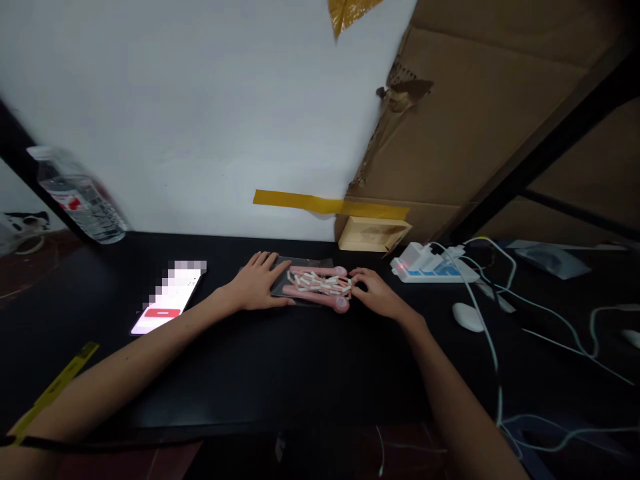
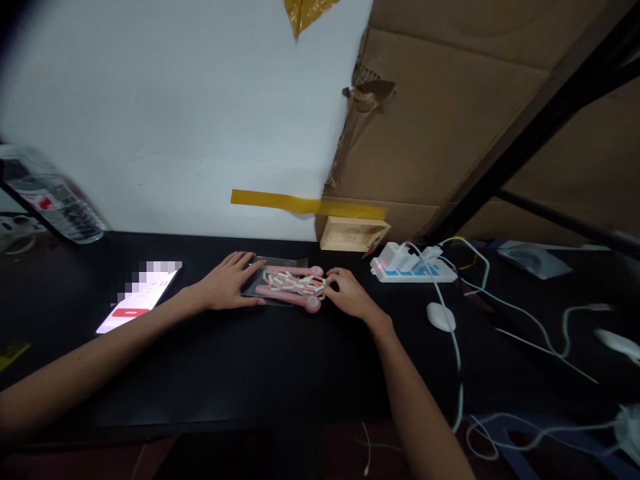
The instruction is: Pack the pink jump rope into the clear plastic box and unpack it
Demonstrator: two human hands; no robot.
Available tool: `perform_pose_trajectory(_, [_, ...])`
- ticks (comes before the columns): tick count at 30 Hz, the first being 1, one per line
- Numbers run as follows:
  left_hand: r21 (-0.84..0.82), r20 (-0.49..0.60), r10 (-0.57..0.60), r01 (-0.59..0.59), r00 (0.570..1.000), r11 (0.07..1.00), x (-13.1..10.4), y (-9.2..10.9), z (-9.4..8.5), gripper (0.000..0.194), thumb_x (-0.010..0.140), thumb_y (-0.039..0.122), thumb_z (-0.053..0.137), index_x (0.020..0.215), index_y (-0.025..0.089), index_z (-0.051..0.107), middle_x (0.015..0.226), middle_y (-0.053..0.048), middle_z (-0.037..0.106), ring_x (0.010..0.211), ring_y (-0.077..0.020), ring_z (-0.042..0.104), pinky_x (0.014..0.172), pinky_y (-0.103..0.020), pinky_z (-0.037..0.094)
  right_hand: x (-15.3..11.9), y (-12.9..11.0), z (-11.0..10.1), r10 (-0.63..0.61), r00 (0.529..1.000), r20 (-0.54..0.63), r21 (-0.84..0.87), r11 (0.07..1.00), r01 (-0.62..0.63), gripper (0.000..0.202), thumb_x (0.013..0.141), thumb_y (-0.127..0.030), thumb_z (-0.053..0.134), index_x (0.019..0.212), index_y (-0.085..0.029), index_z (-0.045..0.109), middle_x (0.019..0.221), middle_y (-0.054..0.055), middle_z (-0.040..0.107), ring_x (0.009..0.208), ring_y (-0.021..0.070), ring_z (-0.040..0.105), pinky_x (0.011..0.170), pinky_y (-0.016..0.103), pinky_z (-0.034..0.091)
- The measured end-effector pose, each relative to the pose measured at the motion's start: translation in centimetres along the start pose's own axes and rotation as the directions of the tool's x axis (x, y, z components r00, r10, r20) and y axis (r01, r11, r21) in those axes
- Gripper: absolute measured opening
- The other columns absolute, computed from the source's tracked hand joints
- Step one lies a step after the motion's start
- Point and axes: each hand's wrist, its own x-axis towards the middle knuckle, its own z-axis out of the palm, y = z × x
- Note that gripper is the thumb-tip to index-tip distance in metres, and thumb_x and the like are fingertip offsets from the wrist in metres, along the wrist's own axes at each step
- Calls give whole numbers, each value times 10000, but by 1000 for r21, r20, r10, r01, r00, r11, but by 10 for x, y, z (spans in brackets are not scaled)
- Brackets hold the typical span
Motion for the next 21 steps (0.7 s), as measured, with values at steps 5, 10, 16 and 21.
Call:
perform_pose_trajectory(5, [25, -18, 2, -1, 1000, 1000, 0, -4, 3, 997, 827, 827, 444, 1522, 115, 378, 1513, -236, 389, 1400, -449, 332, 1171, -546, 194, -4, -1, -16, -84, 996, -37, 53, 995, 86, 438, 898, -436, 578, 1280, -223, 579, 1391, 132, 556, 1323, 318, 502, 1131, 541, 374])
perform_pose_trajectory(10, [27, -55, 36, -34, 998, 999, 0, -6, 10, 982, 838, 844, 377, 1521, 139, 352, 1534, -211, 387, 1410, -441, 315, 1159, -563, 202, -5, -28, -3, -210, 969, 128, 32, 978, 208, 738, 872, -470, 645, 1520, -262, 359, 1600, 130, 336, 1514, 369, 199, 1183, 622, 250])
perform_pose_trajectory(16, [42, -69, 65, -63, 995, 997, 0, -7, 14, 958, 839, 844, 373, 1514, 166, 350, 1537, -186, 393, 1423, -422, 304, 1159, -558, 213, -4, -39, -3, -212, 968, 135, -27, 976, 217, 688, 825, -393, 705, 1471, -314, 479, 1426, 118, 478, 1325, 338, 481, 1112, 536, 407])
perform_pose_trajectory(21, [42, -56, 56, -54, 997, 998, 0, -4, 14, 975, 845, 848, 356, 1528, 152, 335, 1559, -192, 366, 1445, -429, 276, 1177, -546, 180, -3, -42, 0, -224, 967, 122, -58, 971, 232, 662, 867, -441, 663, 1483, -297, 469, 1441, 130, 486, 1340, 345, 473, 1118, 545, 397])
